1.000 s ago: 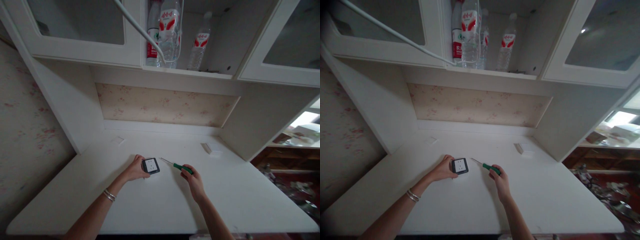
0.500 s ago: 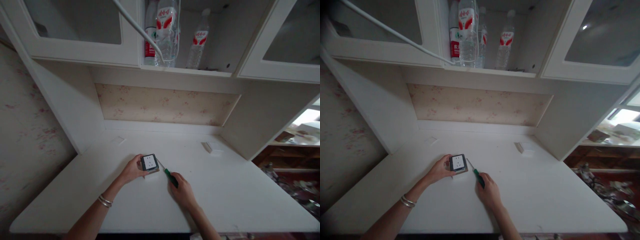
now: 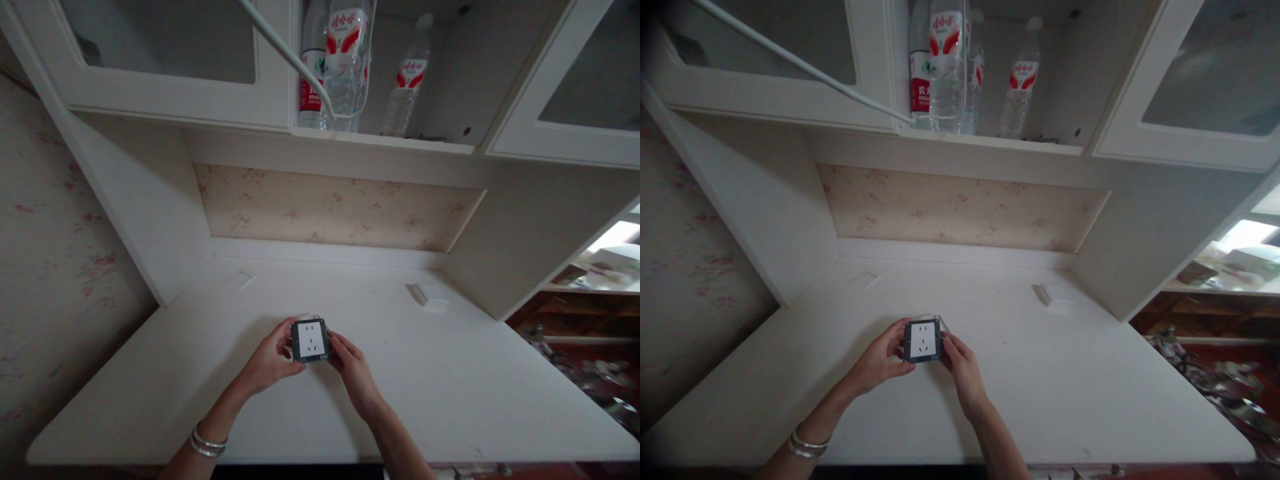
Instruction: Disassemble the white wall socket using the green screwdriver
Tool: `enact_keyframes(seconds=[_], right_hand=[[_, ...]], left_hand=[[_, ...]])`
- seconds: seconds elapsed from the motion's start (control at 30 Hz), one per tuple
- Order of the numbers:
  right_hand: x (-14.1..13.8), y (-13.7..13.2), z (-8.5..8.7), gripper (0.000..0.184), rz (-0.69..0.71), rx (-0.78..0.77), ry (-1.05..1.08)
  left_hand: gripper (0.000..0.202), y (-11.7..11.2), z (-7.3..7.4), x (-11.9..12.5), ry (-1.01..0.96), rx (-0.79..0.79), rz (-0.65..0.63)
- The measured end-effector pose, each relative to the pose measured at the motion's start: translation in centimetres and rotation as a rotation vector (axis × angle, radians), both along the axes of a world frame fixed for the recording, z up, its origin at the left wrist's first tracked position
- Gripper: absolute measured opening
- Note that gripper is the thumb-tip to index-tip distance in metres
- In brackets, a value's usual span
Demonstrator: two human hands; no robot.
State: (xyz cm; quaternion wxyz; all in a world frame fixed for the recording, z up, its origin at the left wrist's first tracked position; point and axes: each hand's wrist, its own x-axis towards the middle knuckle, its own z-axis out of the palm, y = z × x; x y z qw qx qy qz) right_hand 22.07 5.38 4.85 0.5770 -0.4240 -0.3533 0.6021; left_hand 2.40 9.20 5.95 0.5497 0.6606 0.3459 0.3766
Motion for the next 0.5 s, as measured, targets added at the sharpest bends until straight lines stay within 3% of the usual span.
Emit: enact_keyframes(seconds=[0.27,0.5], right_hand=[[-1.5,-0.6,-0.1,0.039,0.011,-0.055,0.098],[-2.2,-0.9,-0.7,0.032,-0.028,-0.068,0.147]], left_hand=[[0.093,-1.1,-1.8,-0.9,-0.072,-0.108,0.041],[0.084,-1.6,-2.5,-0.9,-0.146,-0.121,0.107]])
